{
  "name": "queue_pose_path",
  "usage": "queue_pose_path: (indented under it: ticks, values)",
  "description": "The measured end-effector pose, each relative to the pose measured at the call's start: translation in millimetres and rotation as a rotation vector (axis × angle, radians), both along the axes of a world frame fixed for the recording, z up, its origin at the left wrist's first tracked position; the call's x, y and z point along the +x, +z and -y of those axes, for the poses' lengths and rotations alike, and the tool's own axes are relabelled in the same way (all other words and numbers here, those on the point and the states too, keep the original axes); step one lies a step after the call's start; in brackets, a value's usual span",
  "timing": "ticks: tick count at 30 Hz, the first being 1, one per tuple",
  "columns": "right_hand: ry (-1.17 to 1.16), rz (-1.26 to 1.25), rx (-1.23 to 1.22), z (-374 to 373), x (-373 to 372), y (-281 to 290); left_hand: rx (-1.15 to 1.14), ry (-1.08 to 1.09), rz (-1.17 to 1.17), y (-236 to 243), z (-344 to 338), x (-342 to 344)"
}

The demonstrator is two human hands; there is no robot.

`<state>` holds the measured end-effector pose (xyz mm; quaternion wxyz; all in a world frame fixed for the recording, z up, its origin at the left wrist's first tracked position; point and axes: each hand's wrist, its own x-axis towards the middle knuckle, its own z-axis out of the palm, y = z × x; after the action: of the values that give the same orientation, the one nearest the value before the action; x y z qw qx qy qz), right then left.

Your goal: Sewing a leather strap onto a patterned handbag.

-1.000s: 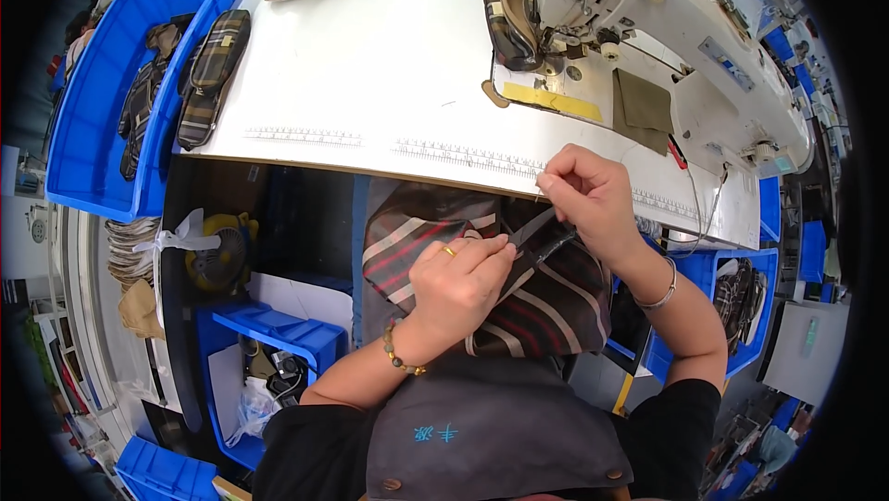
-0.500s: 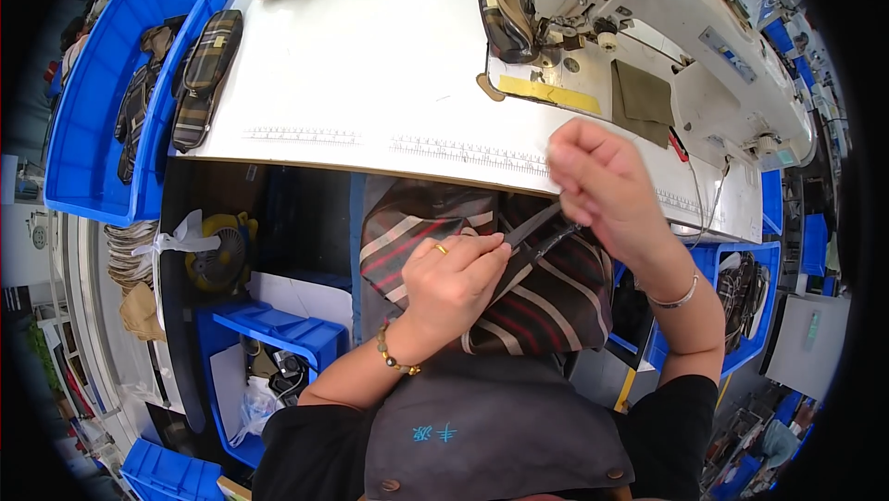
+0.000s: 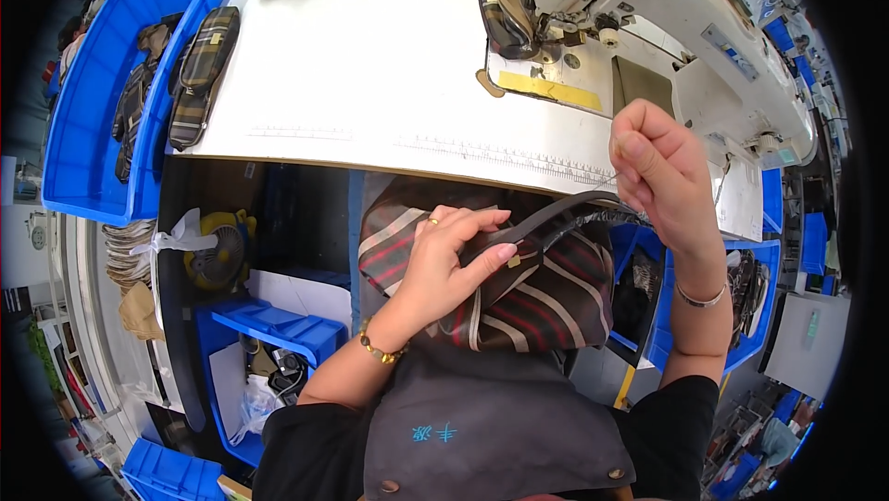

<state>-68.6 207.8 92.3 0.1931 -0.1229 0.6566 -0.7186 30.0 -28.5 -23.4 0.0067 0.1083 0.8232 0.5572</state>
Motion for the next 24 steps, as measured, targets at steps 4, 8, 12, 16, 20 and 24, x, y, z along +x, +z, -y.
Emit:
queue_pose_path:
  ticks: [4,8,12,16,20,24]
  values:
    - [0.061,-0.096,0.238,-4,5,0,-0.100,-0.085,0.064,2,5,-7]
    - [0.157,-0.102,0.434,0,14,6,0.125,-0.111,0.024,-4,-3,-6]
    - [0.242,-0.368,0.516,3,17,-9,0.281,-0.167,0.144,-13,-6,-5]
    - [0.288,-0.341,0.534,4,18,-17,0.314,-0.115,0.280,-5,-4,-4]
    - [0.272,-0.341,0.539,4,17,-23,0.399,-0.172,0.305,2,-5,-6]
    - [0.271,-0.321,0.522,5,15,-29,0.318,-0.204,0.238,-2,-2,-5]
